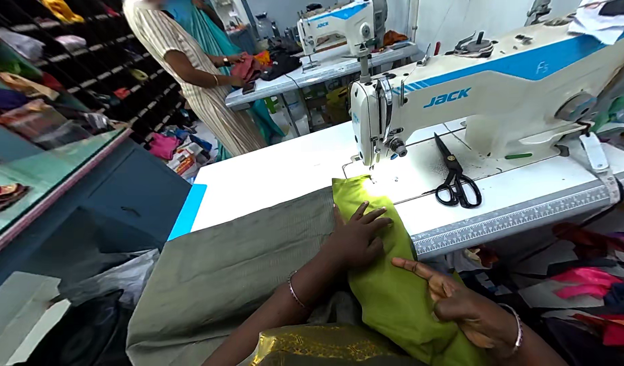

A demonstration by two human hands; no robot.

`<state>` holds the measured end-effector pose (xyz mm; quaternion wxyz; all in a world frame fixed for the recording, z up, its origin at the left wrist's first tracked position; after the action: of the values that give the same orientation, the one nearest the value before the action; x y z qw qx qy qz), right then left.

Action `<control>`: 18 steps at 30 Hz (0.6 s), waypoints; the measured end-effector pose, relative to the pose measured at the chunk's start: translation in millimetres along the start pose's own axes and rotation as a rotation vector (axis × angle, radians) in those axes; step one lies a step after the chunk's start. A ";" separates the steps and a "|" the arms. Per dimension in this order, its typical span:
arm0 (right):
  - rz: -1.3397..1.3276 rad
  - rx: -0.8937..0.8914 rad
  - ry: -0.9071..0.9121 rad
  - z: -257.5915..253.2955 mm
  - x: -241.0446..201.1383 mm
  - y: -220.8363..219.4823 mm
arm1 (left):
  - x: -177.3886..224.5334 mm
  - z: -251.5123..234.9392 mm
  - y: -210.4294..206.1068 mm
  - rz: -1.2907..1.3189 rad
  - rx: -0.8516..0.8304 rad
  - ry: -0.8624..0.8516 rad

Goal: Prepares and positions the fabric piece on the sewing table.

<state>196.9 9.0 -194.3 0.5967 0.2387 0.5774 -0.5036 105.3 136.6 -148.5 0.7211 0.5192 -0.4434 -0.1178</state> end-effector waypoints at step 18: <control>0.034 0.346 -0.087 9.5 8.5 23.9 | 3.0 -7.4 -3.7 0.011 -0.030 -0.017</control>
<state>220.6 7.0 -207.3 0.5795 0.3258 0.4517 -0.5950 113.8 137.9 -150.6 0.7256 0.5048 -0.4505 -0.1251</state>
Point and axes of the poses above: each hand's wrist, its own z-axis away from the middle knuckle, its own y-axis out of the back of the hand, x = y × z, the point moved 9 cm from there along -z, towards the middle knuckle, and after that the axes turned 7 degrees about z, right-handed, at the moved point
